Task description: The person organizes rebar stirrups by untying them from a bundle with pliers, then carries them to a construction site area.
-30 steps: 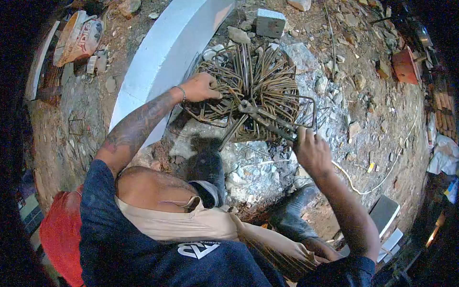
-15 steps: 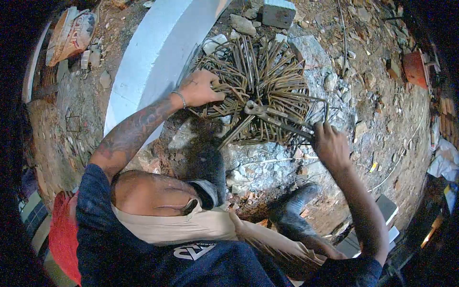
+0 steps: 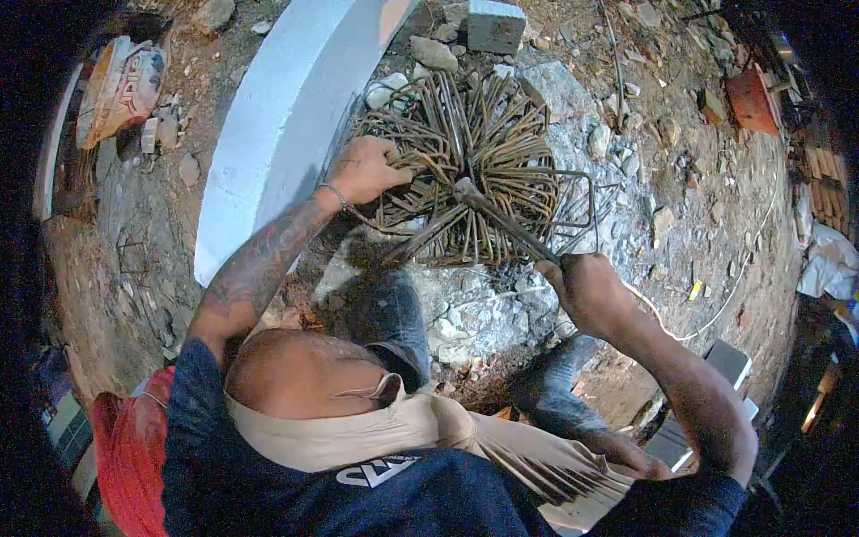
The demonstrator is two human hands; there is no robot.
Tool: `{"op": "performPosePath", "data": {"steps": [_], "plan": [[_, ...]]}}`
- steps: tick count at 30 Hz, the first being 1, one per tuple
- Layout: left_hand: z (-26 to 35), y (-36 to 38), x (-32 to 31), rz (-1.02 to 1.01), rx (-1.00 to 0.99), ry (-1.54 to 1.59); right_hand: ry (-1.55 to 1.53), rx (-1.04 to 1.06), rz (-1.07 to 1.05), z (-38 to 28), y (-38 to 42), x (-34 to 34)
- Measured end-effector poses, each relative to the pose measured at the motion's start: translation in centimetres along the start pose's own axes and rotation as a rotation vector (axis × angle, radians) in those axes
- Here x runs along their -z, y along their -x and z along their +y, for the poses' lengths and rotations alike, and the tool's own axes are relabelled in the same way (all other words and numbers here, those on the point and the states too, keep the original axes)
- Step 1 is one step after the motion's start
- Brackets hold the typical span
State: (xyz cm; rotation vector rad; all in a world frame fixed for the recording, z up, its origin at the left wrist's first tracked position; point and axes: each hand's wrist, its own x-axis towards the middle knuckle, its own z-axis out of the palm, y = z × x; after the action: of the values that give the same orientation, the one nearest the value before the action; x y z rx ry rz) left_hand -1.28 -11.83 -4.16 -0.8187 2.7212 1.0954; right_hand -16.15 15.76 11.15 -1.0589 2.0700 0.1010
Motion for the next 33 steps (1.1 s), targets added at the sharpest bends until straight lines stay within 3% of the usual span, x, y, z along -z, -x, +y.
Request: {"op": "performPosePath", "data": {"steps": [1, 2, 3, 7, 10, 12, 17, 19, 22, 29, 33], "plan": [[0.1, 0.3, 0.0, -0.029, 0.032, 0.047, 0.002, -0.006, -0.014, 0.3, -0.1, -0.6], [-0.7, 0.1, -0.6, 0.068, -0.095, 0.037, -0.1, -0.046, 0.0, 1.2, -0.3, -1.6], [-1.0, -0.3, -0.7, 0.067, -0.09, 0.047, -0.196, -0.081, 0.021, 2.3, -0.7, -2.4], [-1.3, -1.5, 0.3, -0.061, -0.089, 0.039, -0.359, -0.012, 0.004, 4.6, -2.0, -4.3], [-1.7, -1.7, 0.4, -0.171, -0.113, 0.041, -0.267, -0.054, 0.077, 4.4, -1.8, -5.2], [-1.4, -1.4, 0.3, -0.037, -0.253, 0.02, -0.227, -0.036, 0.137, 4.3, -1.6, -5.8], [-0.5, -0.4, 0.2, 0.001, -0.158, -0.027, -0.258, -0.019, 0.185, 4.3, -1.8, -6.3], [-0.3, -0.6, -0.3, 0.145, -0.287, -0.175, -0.221, -0.025, 0.169, 5.3, -2.2, -6.8], [-0.6, -0.4, -0.6, 0.12, -0.293, -0.236, -0.175, 0.107, 0.263, 7.2, -3.4, -8.8], [0.0, 0.0, -0.8, 0.285, -0.472, -0.184, -0.241, 0.113, 0.273, 9.4, -4.4, -10.8], [-0.2, -0.5, -1.0, 0.26, -0.429, -0.246, -0.158, 0.163, 0.341, 9.7, -4.4, -11.2]]}}
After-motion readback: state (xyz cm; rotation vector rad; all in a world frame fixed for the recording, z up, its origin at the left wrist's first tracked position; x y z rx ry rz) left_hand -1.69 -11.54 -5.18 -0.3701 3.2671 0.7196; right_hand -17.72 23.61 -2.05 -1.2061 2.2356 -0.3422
